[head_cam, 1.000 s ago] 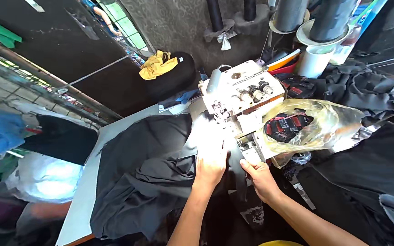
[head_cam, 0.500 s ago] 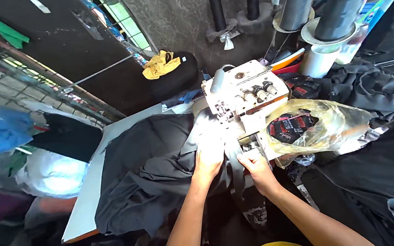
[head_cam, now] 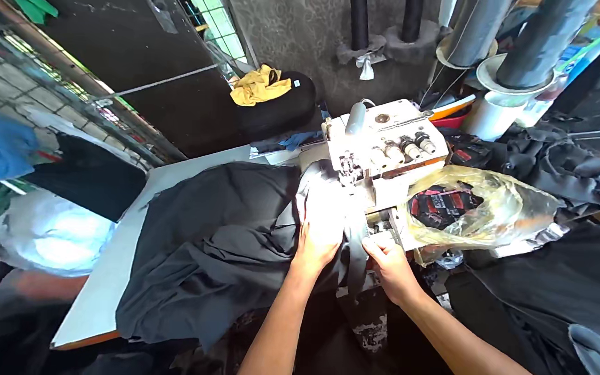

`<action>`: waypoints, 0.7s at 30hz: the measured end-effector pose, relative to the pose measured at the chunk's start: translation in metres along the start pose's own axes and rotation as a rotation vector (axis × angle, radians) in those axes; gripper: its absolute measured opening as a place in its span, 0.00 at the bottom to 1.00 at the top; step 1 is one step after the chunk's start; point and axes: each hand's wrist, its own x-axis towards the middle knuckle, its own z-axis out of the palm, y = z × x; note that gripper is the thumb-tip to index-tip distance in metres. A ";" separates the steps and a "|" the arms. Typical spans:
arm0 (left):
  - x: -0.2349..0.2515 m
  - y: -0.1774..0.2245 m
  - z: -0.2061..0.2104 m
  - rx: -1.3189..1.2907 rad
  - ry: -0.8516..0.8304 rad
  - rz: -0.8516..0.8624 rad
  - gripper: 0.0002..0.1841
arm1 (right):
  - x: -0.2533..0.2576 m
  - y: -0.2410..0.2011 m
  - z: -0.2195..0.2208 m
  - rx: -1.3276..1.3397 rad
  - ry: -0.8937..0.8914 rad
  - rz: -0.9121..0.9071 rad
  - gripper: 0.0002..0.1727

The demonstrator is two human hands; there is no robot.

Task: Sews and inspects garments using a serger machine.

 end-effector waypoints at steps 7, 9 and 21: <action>0.001 0.001 -0.001 0.067 -0.046 -0.055 0.23 | -0.003 0.000 0.001 0.034 0.000 0.013 0.15; 0.000 0.000 -0.001 0.068 -0.044 -0.056 0.23 | -0.003 0.001 0.001 0.043 -0.002 0.007 0.14; 0.014 0.002 -0.014 0.071 -0.304 -0.200 0.29 | -0.001 0.000 0.004 0.065 0.008 -0.014 0.13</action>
